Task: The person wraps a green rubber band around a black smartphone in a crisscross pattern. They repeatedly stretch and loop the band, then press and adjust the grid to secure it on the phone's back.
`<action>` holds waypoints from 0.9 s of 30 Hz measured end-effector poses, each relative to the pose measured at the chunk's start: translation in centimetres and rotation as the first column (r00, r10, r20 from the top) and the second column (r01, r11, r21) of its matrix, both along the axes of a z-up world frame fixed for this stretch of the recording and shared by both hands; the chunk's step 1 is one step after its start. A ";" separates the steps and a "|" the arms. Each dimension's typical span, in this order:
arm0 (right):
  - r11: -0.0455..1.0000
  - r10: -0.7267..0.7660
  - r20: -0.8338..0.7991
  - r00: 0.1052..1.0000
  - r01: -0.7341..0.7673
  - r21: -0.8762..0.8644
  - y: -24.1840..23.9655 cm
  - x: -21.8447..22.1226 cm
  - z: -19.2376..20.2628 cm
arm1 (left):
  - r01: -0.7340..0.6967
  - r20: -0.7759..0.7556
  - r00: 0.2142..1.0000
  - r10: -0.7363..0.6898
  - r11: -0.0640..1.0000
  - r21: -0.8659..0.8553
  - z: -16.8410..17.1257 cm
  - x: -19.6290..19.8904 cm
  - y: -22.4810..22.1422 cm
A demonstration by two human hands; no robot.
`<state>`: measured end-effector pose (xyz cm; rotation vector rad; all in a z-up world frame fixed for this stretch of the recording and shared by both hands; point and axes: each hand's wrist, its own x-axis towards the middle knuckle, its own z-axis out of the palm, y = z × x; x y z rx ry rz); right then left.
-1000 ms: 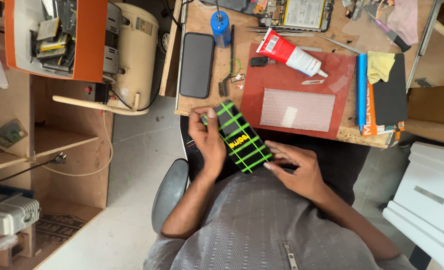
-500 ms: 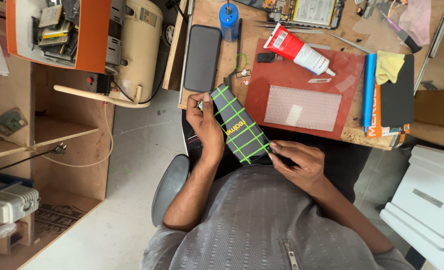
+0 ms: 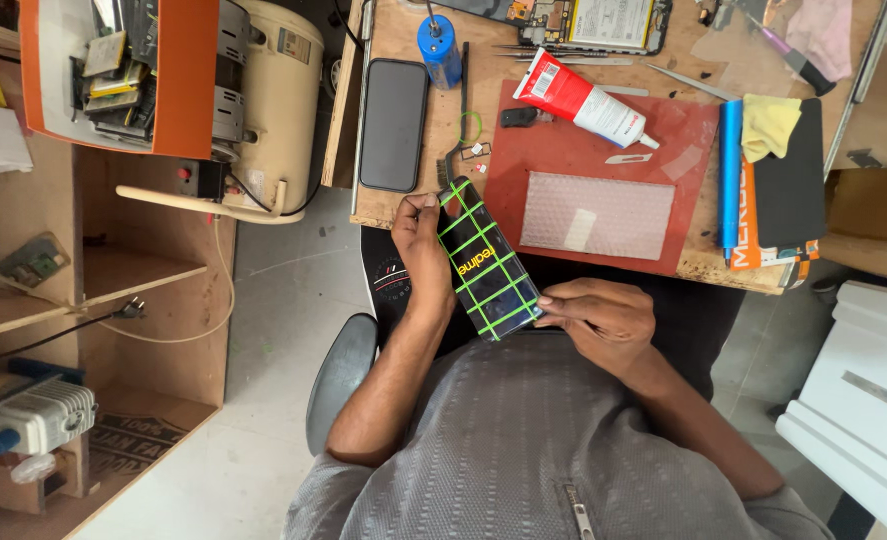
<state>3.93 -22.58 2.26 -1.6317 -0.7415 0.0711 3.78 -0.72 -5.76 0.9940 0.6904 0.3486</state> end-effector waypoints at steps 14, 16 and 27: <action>0.998 0.059 0.021 0.998 -0.059 0.029 0.1 1.0 0.8 | -0.005 -0.057 0.998 0.001 0.997 -0.078 0.4 -0.1 -0.3; 0.999 0.042 -0.001 0.999 -0.042 -0.025 0.1 1.3 1.3 | -0.049 -0.004 0.999 0.049 0.996 0.068 1.4 0.1 0.0; 0.869 -0.183 0.547 0.817 0.395 -0.299 4.4 1.5 2.9 | -0.352 0.294 0.934 0.202 0.649 0.674 8.4 -1.1 -0.1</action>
